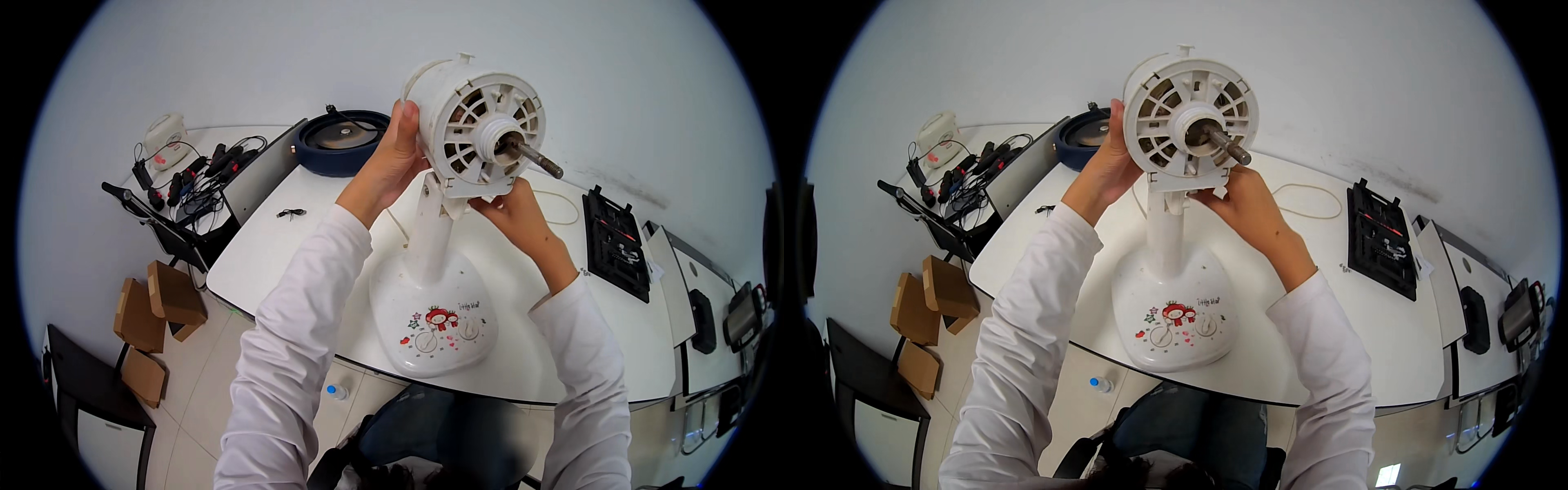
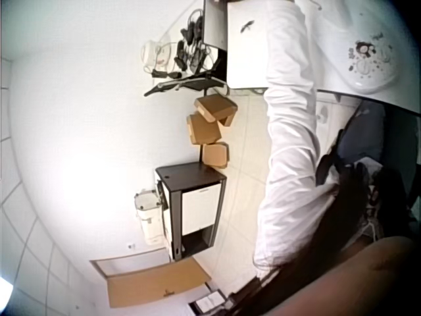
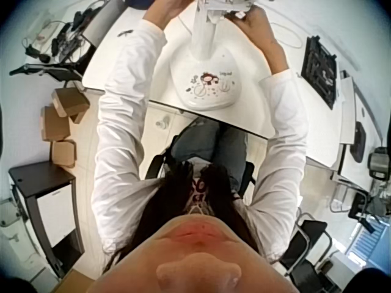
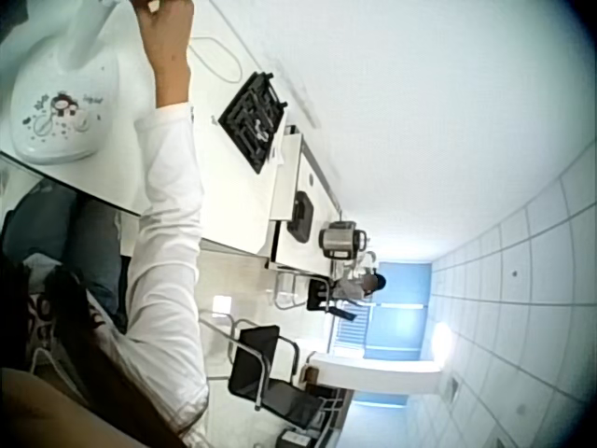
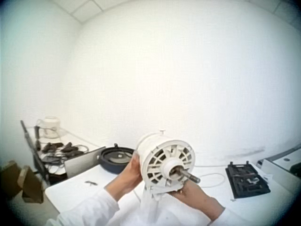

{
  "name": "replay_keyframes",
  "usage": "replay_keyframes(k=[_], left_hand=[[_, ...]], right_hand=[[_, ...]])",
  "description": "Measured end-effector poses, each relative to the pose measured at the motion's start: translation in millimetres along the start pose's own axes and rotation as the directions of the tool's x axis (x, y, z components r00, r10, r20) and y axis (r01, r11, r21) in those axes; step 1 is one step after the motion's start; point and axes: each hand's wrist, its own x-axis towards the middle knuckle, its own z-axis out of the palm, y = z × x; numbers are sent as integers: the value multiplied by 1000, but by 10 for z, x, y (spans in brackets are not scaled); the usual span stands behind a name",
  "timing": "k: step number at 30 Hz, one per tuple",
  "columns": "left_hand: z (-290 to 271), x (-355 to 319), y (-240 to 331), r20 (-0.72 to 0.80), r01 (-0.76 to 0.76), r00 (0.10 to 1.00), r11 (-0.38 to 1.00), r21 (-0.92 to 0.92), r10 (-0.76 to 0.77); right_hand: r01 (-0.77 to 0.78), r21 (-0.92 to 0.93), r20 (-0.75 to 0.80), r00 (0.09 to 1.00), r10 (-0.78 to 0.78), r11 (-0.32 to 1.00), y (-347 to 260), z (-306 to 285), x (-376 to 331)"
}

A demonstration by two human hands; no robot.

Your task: The person assembles a white electric fan by attaching the motor housing to the stand, inserting a screw, and securing the components. They repeatedly adjust and tighten the connection between the motor and stand.

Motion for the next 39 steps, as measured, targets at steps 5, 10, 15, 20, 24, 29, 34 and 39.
replay_keyframes(k=[5, 10, 15, 20, 24, 29, 34, 39], left_hand=[[0, 15, -10, -15, 12, 1000, 1000, -4, -12], [40, -11, 12, -23, -4, 1000, 1000, -8, 4], [41, -20, 34, -46, -7, 999, 1000, 10, 7], [114, -40, 25, -111, 18, 994, 999, -33, -22], [57, -14, -7, -90, 3, 996, 1000, -19, -4], [59, -27, 17, -58, -4, 998, 1000, -11, 3], [67, -18, 8, -70, -9, 997, 1000, -12, 8], [52, -31, 4, -48, -12, 999, 1000, -5, 12]], right_hand=[[-286, 368, 210, 952, 221, 885, -96, -52, 116], [-355, 314, 175, 933, 314, 880, -238, 12, 161], [-305, 270, 184, 947, 262, 913, -65, -104, 83], [-25, -3, -30, 999, 25, 1000, -126, -33, -66], [102, -288, -17, 994, -112, 952, -154, -72, -88], [87, -189, -62, 993, -100, 978, -148, -21, -77], [-59, 226, -55, 996, 73, 972, 158, 145, -19], [-375, 652, 132, 912, 389, 659, -58, 168, 63]])
